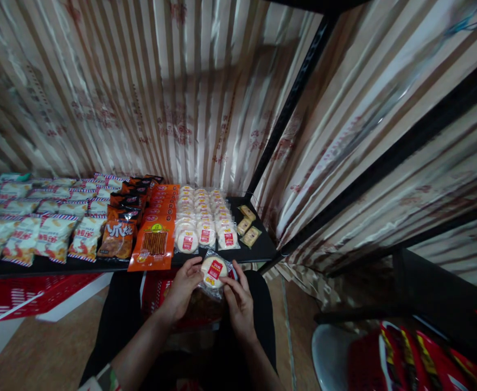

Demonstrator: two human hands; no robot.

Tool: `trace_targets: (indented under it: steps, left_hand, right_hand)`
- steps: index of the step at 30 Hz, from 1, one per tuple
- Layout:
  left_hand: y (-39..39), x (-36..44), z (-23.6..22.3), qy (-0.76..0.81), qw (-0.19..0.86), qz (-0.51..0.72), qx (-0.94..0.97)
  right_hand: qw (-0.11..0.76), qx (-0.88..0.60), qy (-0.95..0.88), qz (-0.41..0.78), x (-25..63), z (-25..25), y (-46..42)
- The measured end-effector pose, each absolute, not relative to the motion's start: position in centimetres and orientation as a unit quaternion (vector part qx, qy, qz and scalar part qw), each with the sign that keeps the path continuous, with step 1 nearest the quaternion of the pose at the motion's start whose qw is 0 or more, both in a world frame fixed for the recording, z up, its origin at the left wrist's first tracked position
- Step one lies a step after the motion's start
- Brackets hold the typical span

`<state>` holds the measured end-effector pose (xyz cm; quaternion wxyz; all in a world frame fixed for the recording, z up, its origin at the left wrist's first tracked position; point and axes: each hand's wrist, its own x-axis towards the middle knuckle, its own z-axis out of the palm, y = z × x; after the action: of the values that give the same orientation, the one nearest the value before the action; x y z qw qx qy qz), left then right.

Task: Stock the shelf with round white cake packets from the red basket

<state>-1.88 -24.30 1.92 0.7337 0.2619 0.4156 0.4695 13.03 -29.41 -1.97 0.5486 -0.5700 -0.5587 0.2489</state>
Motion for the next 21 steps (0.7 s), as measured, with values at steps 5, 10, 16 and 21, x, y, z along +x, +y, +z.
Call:
trace_targets:
  steps: [5, 10, 16, 21]
  left_hand:
    - [-24.3, -1.5, 1.2, 0.416, 0.731, 0.478, 0.255]
    - [-24.2, -1.4, 1.4, 0.432, 0.722, 0.478, 0.250]
    - [-24.2, -1.2, 1.9, 0.447, 0.726, 0.463, 0.241]
    - [-24.1, -1.2, 1.9, 0.450, 0.715, 0.474, 0.247]
  right_hand:
    - [0.566, -0.571, -0.533, 0.262, 13.0, -1.7, -29.2]
    - [0.608, -0.566, -0.475, 0.291, 12.6, -1.6, -28.9]
    - [0.652, -0.528, -0.377, 0.393, 12.0, -2.4, -27.9]
    - [0.660, -0.527, -0.347, 0.407, 11.9, -2.9, -27.3]
